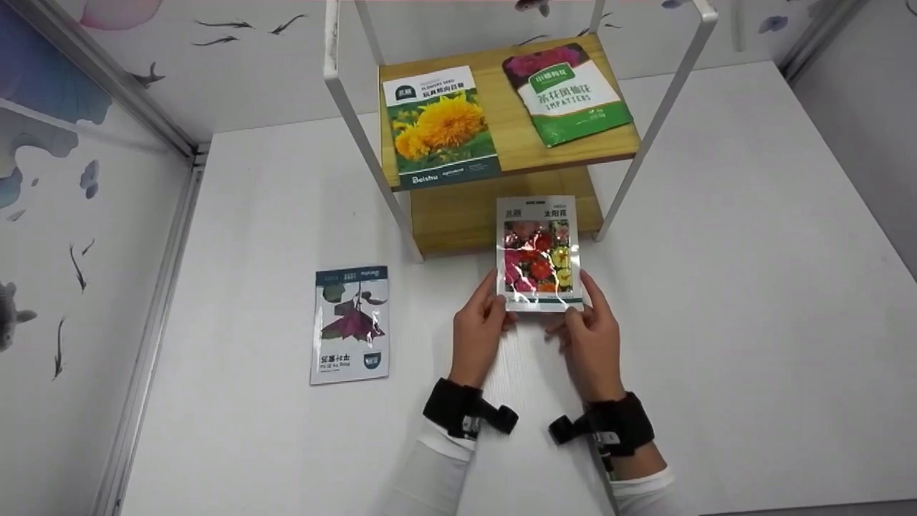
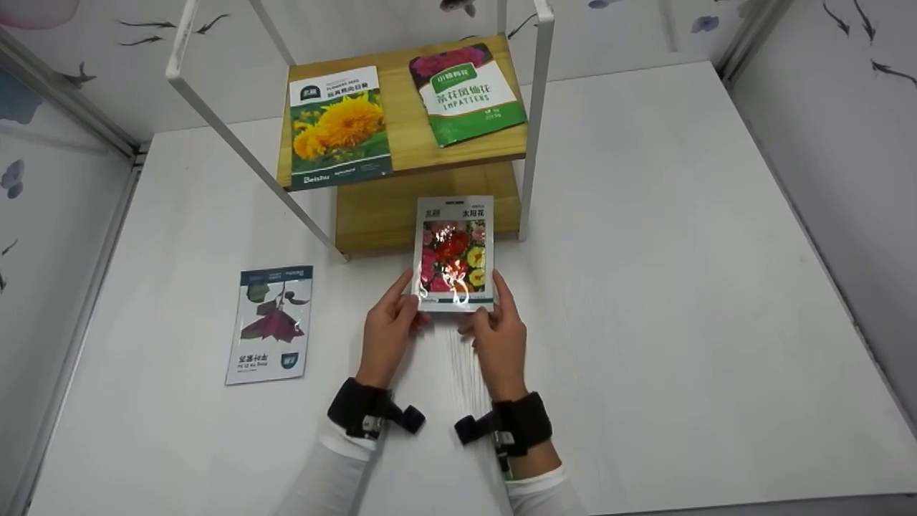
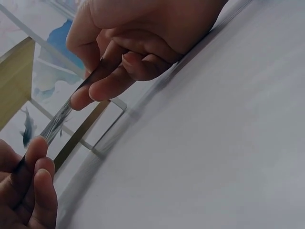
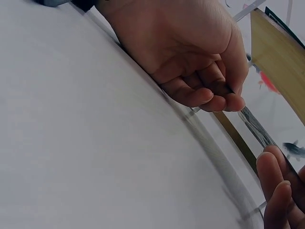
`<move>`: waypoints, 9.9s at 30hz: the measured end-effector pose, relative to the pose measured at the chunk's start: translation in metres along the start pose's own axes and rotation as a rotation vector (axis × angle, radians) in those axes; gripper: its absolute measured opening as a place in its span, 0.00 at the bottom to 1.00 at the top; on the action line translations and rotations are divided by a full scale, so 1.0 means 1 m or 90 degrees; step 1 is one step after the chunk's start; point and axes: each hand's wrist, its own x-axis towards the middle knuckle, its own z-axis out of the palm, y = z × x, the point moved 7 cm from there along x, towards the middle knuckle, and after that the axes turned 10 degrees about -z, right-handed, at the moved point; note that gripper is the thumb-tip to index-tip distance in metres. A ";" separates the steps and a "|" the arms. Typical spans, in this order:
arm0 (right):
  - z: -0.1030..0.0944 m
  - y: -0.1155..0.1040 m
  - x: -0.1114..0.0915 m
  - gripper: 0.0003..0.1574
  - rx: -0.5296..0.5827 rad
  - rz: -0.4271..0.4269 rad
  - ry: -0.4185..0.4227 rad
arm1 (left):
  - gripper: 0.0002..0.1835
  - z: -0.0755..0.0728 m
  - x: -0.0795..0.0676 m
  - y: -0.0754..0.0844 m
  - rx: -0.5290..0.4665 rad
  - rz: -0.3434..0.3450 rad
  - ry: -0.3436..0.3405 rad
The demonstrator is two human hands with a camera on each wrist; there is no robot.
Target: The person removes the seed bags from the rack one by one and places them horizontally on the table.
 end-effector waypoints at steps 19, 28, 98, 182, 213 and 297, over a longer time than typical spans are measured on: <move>0.004 -0.002 -0.009 0.37 -0.022 0.000 -0.012 | 0.24 -0.009 -0.025 0.023 0.006 0.009 0.001; 0.009 -0.001 -0.012 0.40 -0.044 0.015 -0.060 | 0.23 -0.017 -0.020 -0.004 0.013 -0.012 0.010; 0.053 -0.006 -0.032 0.56 -0.273 -0.106 -0.388 | 0.24 -0.084 -0.080 0.004 0.028 -0.068 0.053; 0.119 -0.010 -0.051 0.53 -0.255 -0.032 -0.507 | 0.21 -0.127 -0.087 -0.032 0.125 -0.175 0.221; 0.122 -0.023 -0.056 0.40 -0.503 -0.169 -0.467 | 0.27 -0.130 -0.084 -0.029 0.191 -0.206 0.188; 0.063 -0.132 0.011 0.34 0.012 -0.190 -0.215 | 0.21 -0.120 -0.057 0.085 0.108 0.075 0.184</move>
